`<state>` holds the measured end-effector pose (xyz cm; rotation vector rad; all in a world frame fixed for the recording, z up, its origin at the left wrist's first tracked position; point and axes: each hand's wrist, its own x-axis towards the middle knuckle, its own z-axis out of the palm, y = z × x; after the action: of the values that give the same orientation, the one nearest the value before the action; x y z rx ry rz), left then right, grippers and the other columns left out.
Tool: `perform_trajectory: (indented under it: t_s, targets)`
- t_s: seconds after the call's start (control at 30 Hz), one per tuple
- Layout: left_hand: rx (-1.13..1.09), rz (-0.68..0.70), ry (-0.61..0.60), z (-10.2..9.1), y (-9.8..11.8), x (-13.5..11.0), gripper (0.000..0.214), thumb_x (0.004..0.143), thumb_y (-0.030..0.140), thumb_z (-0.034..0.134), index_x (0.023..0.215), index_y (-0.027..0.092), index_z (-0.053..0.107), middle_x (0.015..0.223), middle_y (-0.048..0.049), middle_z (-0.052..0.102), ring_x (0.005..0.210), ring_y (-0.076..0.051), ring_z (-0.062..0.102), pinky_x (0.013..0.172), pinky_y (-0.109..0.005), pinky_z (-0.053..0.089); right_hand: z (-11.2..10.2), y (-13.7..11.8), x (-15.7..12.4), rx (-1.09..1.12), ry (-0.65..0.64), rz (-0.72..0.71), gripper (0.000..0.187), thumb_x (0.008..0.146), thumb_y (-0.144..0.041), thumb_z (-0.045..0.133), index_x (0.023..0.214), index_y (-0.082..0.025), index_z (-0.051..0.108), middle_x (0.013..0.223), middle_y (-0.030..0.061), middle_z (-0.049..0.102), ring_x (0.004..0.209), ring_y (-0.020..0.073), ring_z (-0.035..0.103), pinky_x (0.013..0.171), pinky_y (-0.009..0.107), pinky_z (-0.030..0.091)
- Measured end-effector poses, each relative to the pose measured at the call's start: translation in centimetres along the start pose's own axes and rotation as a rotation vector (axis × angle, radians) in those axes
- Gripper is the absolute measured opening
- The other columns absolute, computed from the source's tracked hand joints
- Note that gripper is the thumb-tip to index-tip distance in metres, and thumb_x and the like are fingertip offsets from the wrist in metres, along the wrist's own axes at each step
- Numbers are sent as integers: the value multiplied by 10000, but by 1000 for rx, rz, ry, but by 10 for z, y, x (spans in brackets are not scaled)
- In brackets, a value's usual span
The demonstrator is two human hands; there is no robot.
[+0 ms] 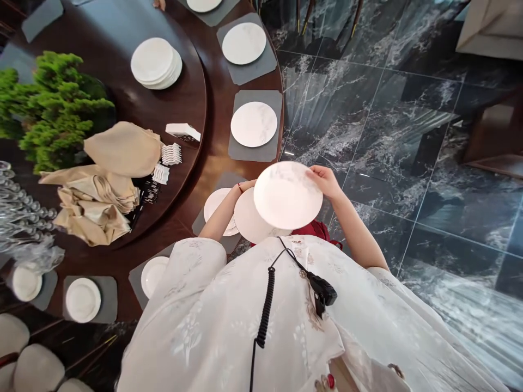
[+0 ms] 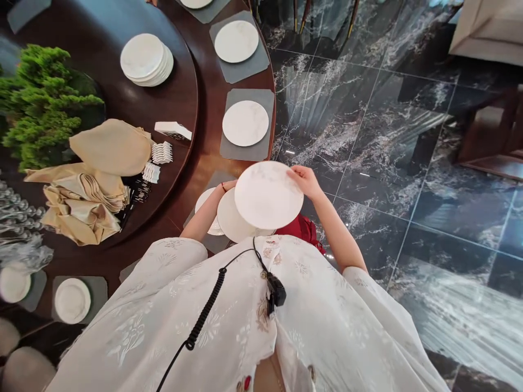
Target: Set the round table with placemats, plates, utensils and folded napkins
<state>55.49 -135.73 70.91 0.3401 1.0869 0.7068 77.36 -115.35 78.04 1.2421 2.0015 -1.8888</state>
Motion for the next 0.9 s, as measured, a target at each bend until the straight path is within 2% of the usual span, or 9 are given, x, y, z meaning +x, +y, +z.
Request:
perform_trajectory:
  t_s: [0.07, 0.13, 0.23, 0.37, 0.47, 0.57, 0.7, 0.8, 0.9]
  targets:
    - [-16, 7, -33, -1, -3, -9, 471, 746, 565, 708, 916, 131, 780, 934, -135, 773, 1048, -354, 676, 994, -470, 506, -8, 13, 22, 97, 153, 30, 512, 844, -705, 624, 914, -198, 655, 767, 45, 650, 684, 178, 586, 582, 279, 456]
    - [-24, 159, -85, 1, -2, -15, 477, 772, 557, 678, 969, 135, 782, 1060, -131, 774, 1170, -335, 646, 1088, -430, 454, -12, 27, 50, 139, 258, 54, 462, 883, -651, 604, 988, -204, 651, 838, 64, 686, 770, 202, 645, 632, 297, 527]
    - [-27, 304, -138, 3, 0, -17, 525, 774, 566, 660, 1031, 123, 773, 1229, -140, 737, 1263, -332, 602, 1143, -401, 410, -4, 44, 97, 153, 241, 138, 327, 921, -491, 614, 1063, -198, 645, 865, 72, 712, 812, 213, 690, 686, 325, 599]
    - [-64, 261, -126, -6, 0, -14, 587, 782, 590, 670, 1123, 118, 747, 1333, -148, 689, 1290, -330, 582, 1116, -386, 425, 33, 57, 158, 140, 117, 336, 229, 886, -230, 634, 1105, -162, 637, 800, 52, 720, 725, 178, 715, 673, 295, 650]
    - [-123, 219, -151, -20, -11, -26, 636, 804, 603, 675, 1207, 112, 717, 1379, -149, 663, 1287, -325, 584, 1100, -385, 434, 75, 61, 184, 84, 90, 523, 255, 869, -123, 620, 1124, -129, 630, 732, 36, 710, 663, 151, 712, 641, 253, 651]
    - [-177, 231, -161, -32, -39, -57, 703, 789, 661, 691, 1218, 104, 717, 1374, -158, 665, 1280, -334, 588, 1098, -394, 435, 118, 70, 178, 5, 59, 676, 246, 885, -96, 633, 1131, -105, 630, 739, 42, 723, 612, 136, 700, 640, 251, 649]
    - [-230, 257, -117, -36, -87, -111, 717, 806, 688, 675, 1240, 118, 721, 1390, -152, 657, 1304, -340, 572, 1119, -400, 416, 165, 93, 140, -32, 1, 756, 174, 930, -89, 629, 1103, -108, 628, 762, 51, 739, 616, 138, 714, 664, 262, 652]
    - [-271, 247, -48, -32, -111, -137, 721, 814, 691, 661, 1260, 128, 713, 1409, -151, 644, 1321, -344, 561, 1132, -403, 400, 185, 108, 119, -76, -46, 781, 95, 958, -122, 644, 1052, -113, 634, 748, 53, 743, 649, 141, 732, 681, 242, 644]
    - [-293, 258, 47, -27, -125, -148, 732, 795, 707, 661, 1234, 124, 722, 1395, -161, 650, 1324, -349, 559, 1144, -412, 384, 195, 117, 115, -171, -94, 791, 93, 983, -199, 657, 975, -108, 639, 705, 72, 735, 634, 153, 729, 644, 230, 624]
